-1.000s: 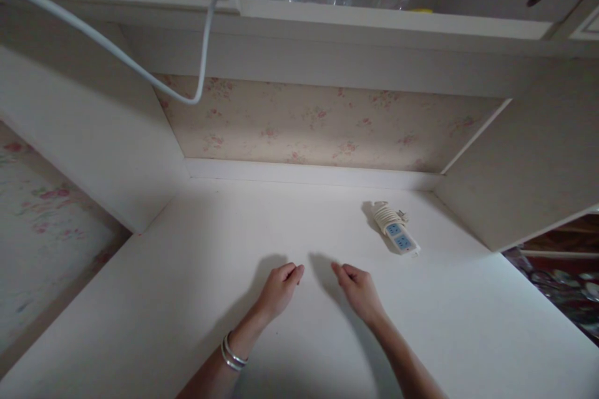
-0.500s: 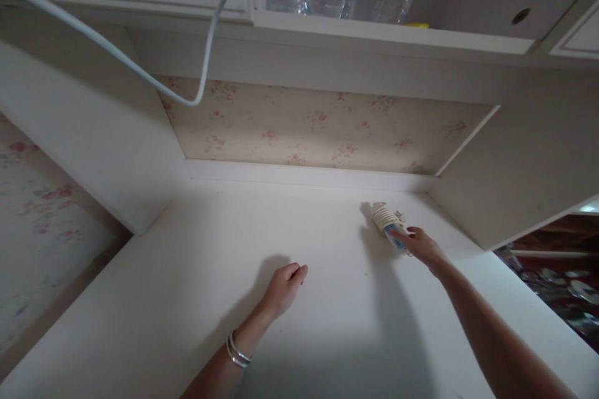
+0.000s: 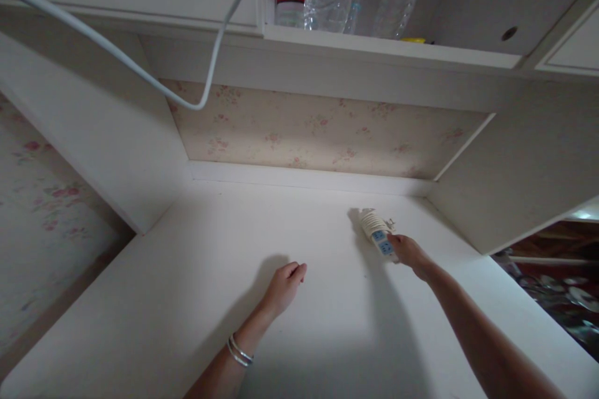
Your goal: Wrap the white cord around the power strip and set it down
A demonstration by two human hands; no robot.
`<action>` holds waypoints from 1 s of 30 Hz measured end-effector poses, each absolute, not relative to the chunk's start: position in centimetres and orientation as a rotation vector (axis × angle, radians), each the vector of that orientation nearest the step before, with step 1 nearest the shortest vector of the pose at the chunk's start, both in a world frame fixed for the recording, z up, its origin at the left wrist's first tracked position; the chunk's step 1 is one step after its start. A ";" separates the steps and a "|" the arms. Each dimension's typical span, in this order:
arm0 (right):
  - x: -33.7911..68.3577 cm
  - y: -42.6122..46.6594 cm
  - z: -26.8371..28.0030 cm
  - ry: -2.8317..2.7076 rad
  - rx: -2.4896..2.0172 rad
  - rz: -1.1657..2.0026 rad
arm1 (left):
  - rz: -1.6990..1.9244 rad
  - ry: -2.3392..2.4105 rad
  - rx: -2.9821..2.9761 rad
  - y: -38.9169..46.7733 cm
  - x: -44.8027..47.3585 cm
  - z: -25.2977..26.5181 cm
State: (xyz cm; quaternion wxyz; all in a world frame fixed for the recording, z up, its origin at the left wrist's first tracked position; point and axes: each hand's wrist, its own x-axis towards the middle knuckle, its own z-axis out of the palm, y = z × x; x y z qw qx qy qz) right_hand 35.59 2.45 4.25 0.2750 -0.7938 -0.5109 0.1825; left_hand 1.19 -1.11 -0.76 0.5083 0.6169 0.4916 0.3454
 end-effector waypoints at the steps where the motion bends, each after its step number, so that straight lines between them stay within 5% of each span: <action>1: 34.7 2.1 4.3 -1.385 -2.082 0.618 | 0.825 1.181 1.474 -1.2 1.4 -0.8; 6: 27.8 0.2 4.9 -1.132 -1.528 1.315 | 0.769 0.994 1.143 -2.0 3.2 0.8; 9: 22.9 -0.6 5.5 -1.040 -1.373 1.440 | 0.867 0.873 0.977 -2.3 3.8 2.8; 18: 15.9 -1.8 4.6 -1.075 -1.061 1.535 | 1.115 0.864 0.770 -2.5 2.6 4.5; 30: 17.1 -0.6 2.1 -1.030 -1.390 1.333 | 0.961 0.694 0.596 -3.1 2.1 3.9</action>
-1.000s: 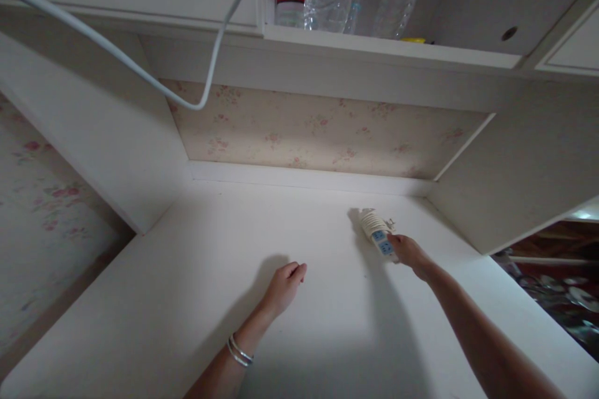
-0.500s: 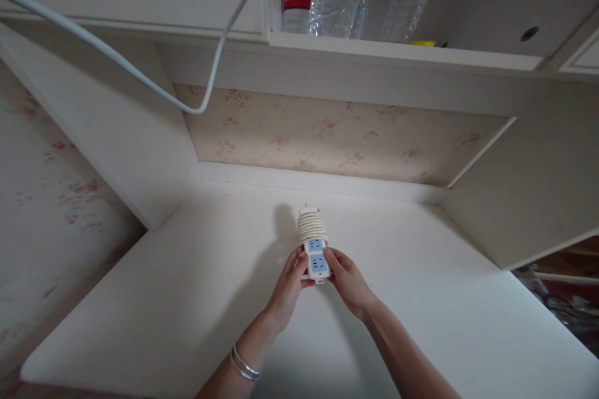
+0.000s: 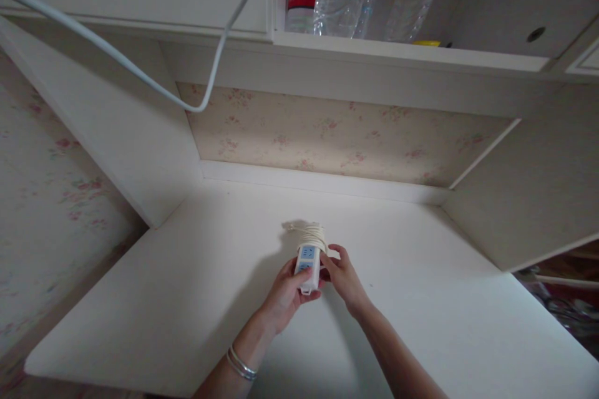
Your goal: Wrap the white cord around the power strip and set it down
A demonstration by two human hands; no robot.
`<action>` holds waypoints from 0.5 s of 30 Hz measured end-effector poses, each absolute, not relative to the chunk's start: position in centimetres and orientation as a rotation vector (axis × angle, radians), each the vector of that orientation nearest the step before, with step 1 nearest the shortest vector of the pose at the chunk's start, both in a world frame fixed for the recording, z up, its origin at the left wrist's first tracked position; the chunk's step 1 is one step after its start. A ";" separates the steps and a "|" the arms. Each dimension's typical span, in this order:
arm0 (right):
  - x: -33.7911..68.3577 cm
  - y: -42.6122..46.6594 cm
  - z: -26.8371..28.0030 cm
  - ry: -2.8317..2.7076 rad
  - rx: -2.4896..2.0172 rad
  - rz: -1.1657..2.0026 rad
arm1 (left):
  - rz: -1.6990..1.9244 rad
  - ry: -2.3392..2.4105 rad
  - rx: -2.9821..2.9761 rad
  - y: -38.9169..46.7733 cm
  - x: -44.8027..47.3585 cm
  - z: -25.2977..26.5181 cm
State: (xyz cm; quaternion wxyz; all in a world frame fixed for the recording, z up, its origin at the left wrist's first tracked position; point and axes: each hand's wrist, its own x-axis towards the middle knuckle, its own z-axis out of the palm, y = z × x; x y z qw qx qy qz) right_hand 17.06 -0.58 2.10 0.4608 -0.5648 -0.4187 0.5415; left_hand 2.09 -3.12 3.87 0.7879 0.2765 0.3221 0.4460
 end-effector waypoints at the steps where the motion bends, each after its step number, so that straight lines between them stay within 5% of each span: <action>1: 17.2 -0.5 2.0 -1.096 -1.436 1.269 | 0.954 0.683 0.589 -3.2 2.0 3.9; 8: 17.8 -0.3 2.8 -1.566 -1.524 0.832 | 0.968 0.709 0.523 -3.3 0.7 4.3; 15: 17.2 0.8 2.8 -1.355 -1.447 1.001 | 0.971 0.687 0.450 -3.8 -0.9 5.0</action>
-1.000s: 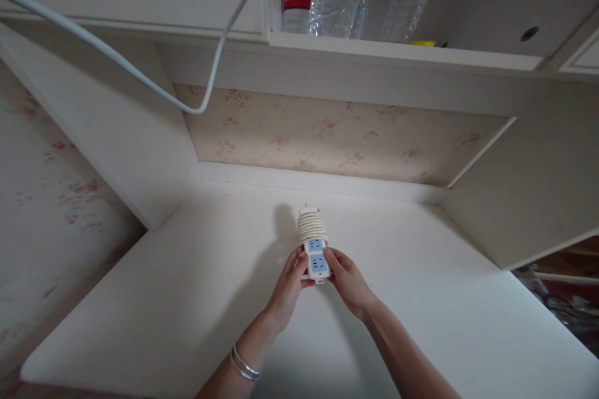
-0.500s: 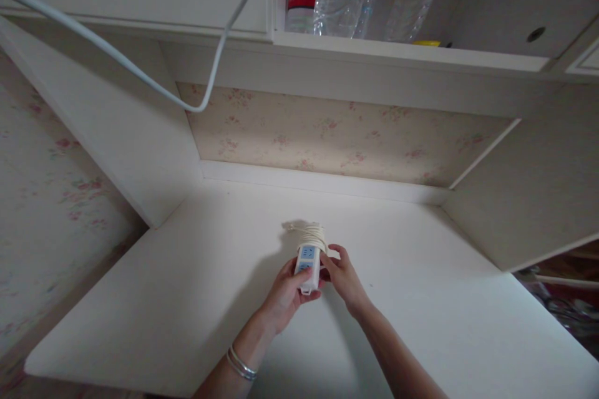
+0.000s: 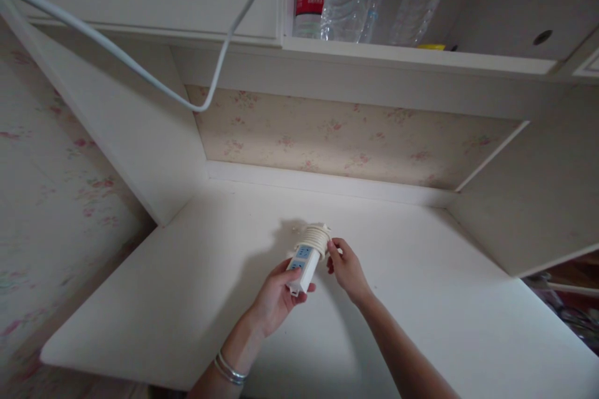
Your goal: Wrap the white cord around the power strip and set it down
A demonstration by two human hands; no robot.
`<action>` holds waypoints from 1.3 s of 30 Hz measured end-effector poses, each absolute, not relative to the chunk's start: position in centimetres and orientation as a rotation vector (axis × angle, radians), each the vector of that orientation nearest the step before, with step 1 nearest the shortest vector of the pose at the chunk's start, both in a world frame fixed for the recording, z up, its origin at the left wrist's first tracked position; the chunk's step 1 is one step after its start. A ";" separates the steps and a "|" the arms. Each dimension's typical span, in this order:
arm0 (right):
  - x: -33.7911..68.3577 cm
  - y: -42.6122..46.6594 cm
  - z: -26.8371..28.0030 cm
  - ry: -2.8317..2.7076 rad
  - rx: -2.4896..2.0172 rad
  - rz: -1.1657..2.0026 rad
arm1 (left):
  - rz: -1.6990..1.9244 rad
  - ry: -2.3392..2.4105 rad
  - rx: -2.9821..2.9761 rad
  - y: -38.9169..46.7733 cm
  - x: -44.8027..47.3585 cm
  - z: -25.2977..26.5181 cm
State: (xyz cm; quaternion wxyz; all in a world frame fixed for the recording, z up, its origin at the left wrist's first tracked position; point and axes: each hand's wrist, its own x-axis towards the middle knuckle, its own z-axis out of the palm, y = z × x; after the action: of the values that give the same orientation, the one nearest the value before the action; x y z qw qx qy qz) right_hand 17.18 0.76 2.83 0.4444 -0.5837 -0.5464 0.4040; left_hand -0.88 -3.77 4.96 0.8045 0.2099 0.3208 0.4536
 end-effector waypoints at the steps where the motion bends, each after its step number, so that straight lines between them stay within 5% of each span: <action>1: 17.1 1.0 2.9 -1.301 -1.424 1.017 | 0.974 0.678 0.426 -3.9 -1.0 4.9; 14: 16.3 3.0 2.3 -0.771 -1.209 1.306 | 0.907 0.469 0.322 -4.9 -3.2 3.0; 22: 20.8 4.9 7.8 -0.764 -0.978 1.385 | 0.682 0.636 0.656 -5.7 -6.8 2.8; 30: 26.5 4.8 8.8 -0.634 -0.973 1.223 | 1.010 0.790 0.674 -5.7 -10.2 3.3; 39: 32.6 4.8 9.4 -0.515 -1.138 1.006 | 0.456 0.713 0.989 -5.4 -14.4 4.9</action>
State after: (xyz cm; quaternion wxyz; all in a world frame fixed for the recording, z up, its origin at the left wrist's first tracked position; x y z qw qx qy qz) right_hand 32.62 4.84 9.43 0.6953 -0.5101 -0.2309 0.4506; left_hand -14.37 -5.44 4.92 0.7956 0.4602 0.3319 0.2121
